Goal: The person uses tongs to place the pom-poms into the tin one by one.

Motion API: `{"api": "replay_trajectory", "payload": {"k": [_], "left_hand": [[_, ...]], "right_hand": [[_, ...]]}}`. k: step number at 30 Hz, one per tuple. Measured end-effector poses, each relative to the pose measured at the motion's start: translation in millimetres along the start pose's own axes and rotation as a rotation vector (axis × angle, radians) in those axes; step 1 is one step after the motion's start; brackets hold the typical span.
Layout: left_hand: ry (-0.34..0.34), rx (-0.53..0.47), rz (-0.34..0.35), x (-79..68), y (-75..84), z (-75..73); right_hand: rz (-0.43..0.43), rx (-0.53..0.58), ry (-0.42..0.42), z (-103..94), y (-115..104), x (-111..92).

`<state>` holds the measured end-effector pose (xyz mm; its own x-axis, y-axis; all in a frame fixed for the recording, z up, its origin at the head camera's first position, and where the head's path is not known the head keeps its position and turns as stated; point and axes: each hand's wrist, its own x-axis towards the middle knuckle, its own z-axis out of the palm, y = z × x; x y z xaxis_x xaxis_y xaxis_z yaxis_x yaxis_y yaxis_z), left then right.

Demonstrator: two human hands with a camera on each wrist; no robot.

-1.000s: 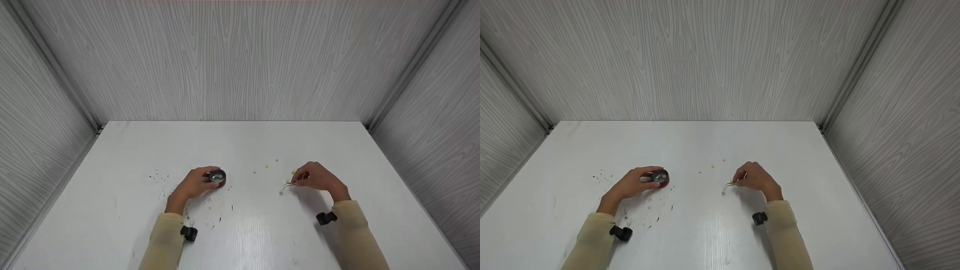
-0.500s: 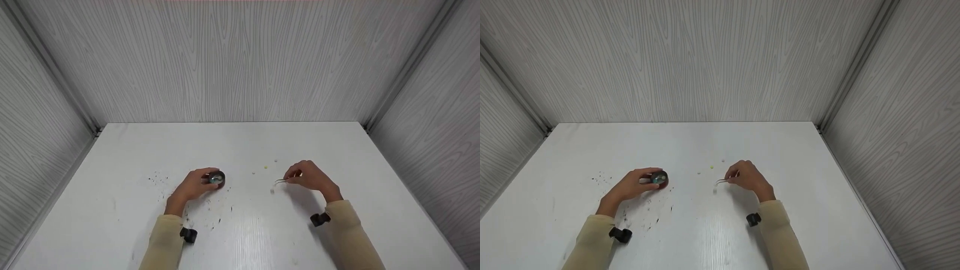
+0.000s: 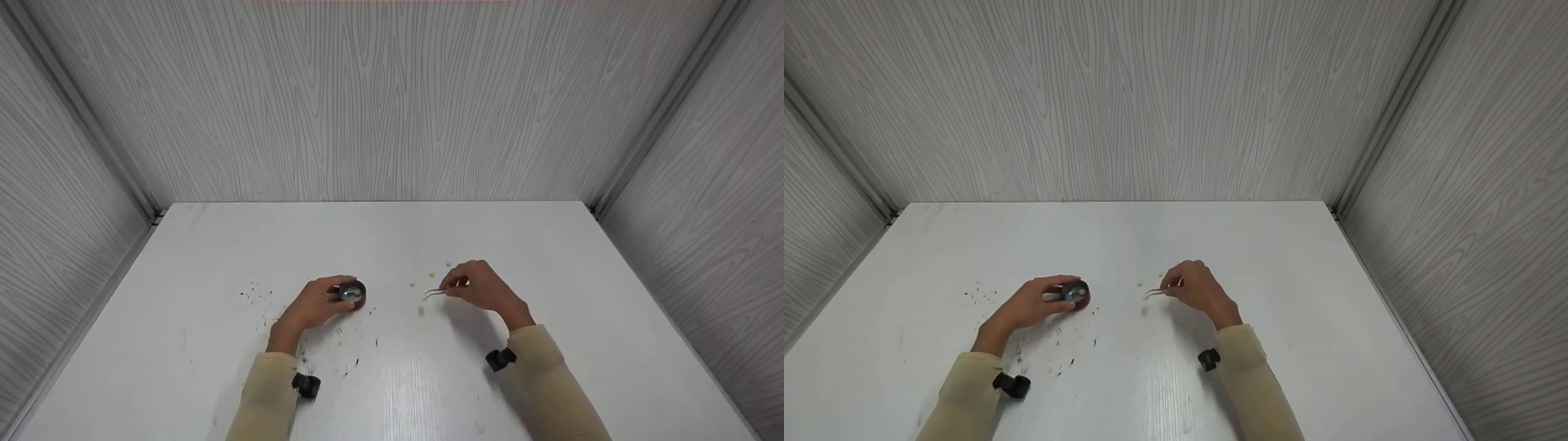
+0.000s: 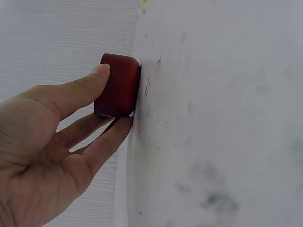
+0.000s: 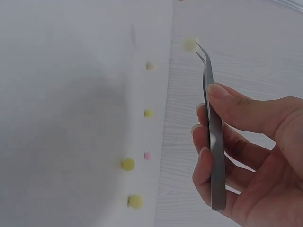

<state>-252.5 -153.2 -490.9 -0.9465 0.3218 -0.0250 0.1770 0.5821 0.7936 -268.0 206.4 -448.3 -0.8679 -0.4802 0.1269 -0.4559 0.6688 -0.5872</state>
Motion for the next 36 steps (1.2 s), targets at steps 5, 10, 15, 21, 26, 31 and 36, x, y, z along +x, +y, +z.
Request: {"api": "replay_trajectory", "payload": {"k": [5, 10, 15, 21, 26, 31, 36], "left_hand": [[0.001, -0.008, -0.003, 0.0, 0.3, 0.7], [-0.004, -0.007, -0.004, -0.2, -0.1, 1.1], [-0.005, -0.007, 0.003, 0.2, -1.3, 1.1], [-0.011, -0.014, 0.004, 0.3, -1.2, 0.1], [-0.014, -0.023, 0.000, 0.8, -0.9, -0.2], [-0.011, -0.017, -0.006, 1.2, -0.5, -0.4], [-0.012, -0.017, 0.002, 1.9, 0.0, 0.4]], "right_hand": [[-0.032, 0.012, 0.013, 10.0, -9, 10], [-0.060, 0.010, 0.032, 19.3, -16, 18], [-0.064, 0.012, 0.050, 27.6, -21, 24], [-0.063, 0.012, 0.056, 36.8, -26, 34], [-0.035, -0.001, 0.044, 43.3, -34, 44], [-0.022, -0.002, 0.045, 48.1, -43, 50], [-0.034, 0.011, 0.039, 52.4, -49, 54]]}}
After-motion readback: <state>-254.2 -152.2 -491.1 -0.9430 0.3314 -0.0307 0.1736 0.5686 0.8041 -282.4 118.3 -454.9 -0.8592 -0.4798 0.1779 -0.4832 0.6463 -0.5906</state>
